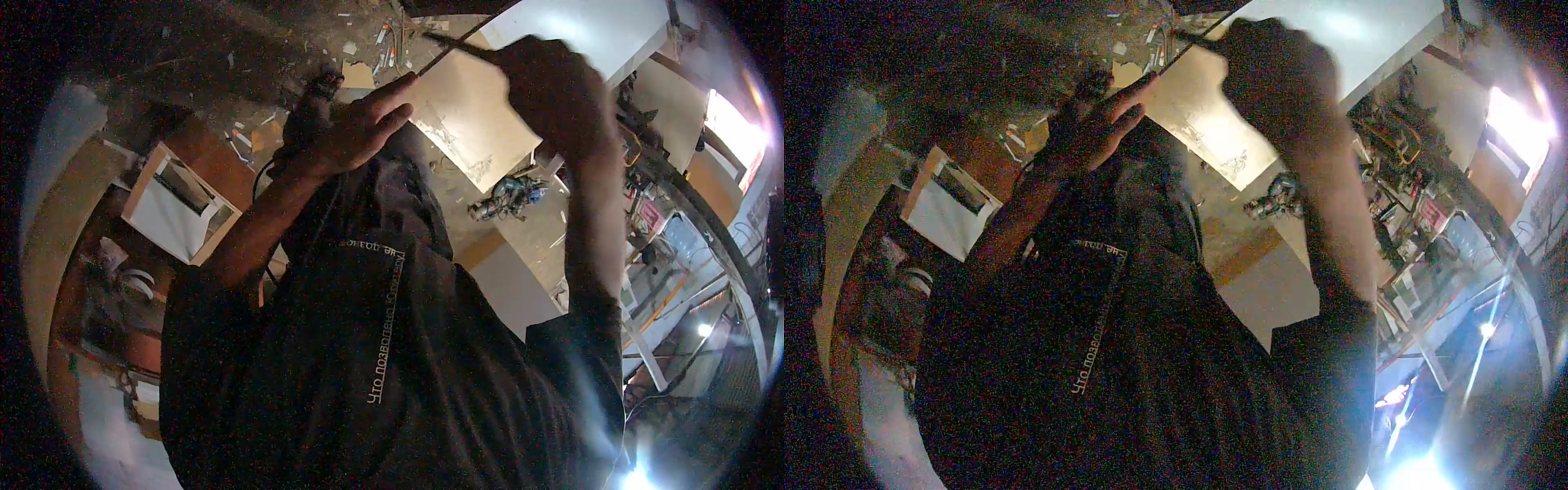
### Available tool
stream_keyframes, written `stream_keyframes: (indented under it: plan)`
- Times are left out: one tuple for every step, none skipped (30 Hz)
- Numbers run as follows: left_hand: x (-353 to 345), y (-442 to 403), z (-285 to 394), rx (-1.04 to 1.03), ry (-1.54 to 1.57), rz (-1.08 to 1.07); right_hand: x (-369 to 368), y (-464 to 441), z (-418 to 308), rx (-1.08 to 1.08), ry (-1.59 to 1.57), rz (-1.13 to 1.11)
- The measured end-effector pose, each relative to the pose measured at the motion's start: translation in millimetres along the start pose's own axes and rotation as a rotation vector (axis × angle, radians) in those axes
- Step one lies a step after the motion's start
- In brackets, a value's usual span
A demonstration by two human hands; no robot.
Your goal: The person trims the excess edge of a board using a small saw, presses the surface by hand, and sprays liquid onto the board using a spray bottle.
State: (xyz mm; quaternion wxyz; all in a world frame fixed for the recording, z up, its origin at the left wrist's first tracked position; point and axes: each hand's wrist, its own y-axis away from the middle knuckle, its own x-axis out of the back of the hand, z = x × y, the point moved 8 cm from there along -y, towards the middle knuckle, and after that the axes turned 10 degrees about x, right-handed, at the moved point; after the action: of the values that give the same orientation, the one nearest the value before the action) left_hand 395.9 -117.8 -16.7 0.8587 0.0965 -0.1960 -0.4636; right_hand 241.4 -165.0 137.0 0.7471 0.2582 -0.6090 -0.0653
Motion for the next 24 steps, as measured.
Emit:
stream_keyframes:
  plan:
    - [0.2,2.8,0.1,-0.001,-0.048,0.012,8.4,6.1,12.1,0.013,0.03,-0.03]
    - [2.1,3.9,-1.2,0.011,-0.109,0.01,18.8,10.6,18.3,0.026,0.063,-0.057]
    - [2.0,4.0,-2.8,0.008,-0.089,0.015,35.8,20.0,13.5,-0.036,0.171,-0.066]
    - [2.1,4.0,-4.3,0.005,-0.069,0.019,31.3,17.6,8.8,-0.036,0.13,-0.027]
    - [-2.5,2.5,-9.1,-0.014,0.032,0.026,17.6,16.4,2.3,-0.039,0.088,0.011]
    - [-3.7,2.1,-9.1,-0.02,0.063,0.029,3.9,12.8,-5.0,-0.043,0.046,0.05]
    - [-5.0,1.7,-9.4,-0.027,0.093,0.031,-22.9,-2.4,-17.6,-0.078,-0.005,-0.049]
    - [-4.7,2.0,-7.7,-0.021,0.054,0.027,-43.3,-15.0,-27.9,-0.116,-0.056,-0.148]
    - [-2.0,2.0,-3.7,-0.008,0.03,0.018,-41.7,-17.5,-28.1,-0.122,-0.037,-0.153]
    - [1.0,2.2,0.8,0.004,0.005,0.008,-35.9,-21.4,-27.5,-0.125,-0.016,-0.156]
    - [5.8,3.7,4.7,0.028,-0.004,-0.004,-29.3,-26.3,-26.3,-0.125,0.005,-0.16]
    - [6.7,4.0,6.5,0.034,-0.015,-0.008,-24.0,-21.9,-11.1,-0.11,0.004,-0.184]
    - [7.6,4.4,8.3,0.041,-0.026,-0.013,-12.4,-12.4,1.8,-0.069,0.049,-0.183]
    - [5.0,0.9,6.5,0.028,-0.042,-0.007,-2.8,-5.2,6.2,-0.027,0.096,-0.18]
    - [-1.0,-3.2,2.2,0.014,-0.022,-0.003,-0.4,-2.7,2.2,-0.044,0.081,-0.176]
    - [-6.8,-7.6,-2.1,0.0,-0.003,0.001,-1.3,1.0,-4.5,-0.067,0.064,-0.175]
    - [-16.9,-15.0,-10.1,-0.016,0.048,0.008,-5.6,2.7,-11.7,-0.092,0.047,-0.172]
    - [-22.0,-18.8,-13.4,-0.035,0.099,0.014,-22.3,-6.5,-24.5,-0.104,0.02,-0.178]
    - [-18.5,-16.9,-7.4,-0.015,0.032,-0.009,-39.8,-18.3,-36.7,-0.092,-0.017,-0.162]
    - [-8.0,-12.8,3.5,0.004,-0.032,-0.03,-50.1,-25.8,-43.2,-0.078,-0.052,-0.146]
    - [-2.9,-10.8,7.0,0.029,-0.098,-0.046,-45.3,-26.2,-41.5,-0.066,-0.018,-0.163]
    - [-6.0,-11.9,5.8,-0.02,-0.083,-0.019,-33.1,-25.6,-36.9,-0.047,0.015,-0.178]
    - [-11.5,-13.2,-1.6,-0.061,-0.067,0.008,-19.6,-26.6,-33.3,-0.022,0.044,-0.195]
    - [-13.6,-12.3,-6.2,-0.068,-0.046,0.014,-5.1,-23.1,-21.3,-0.092,0.03,-0.228]
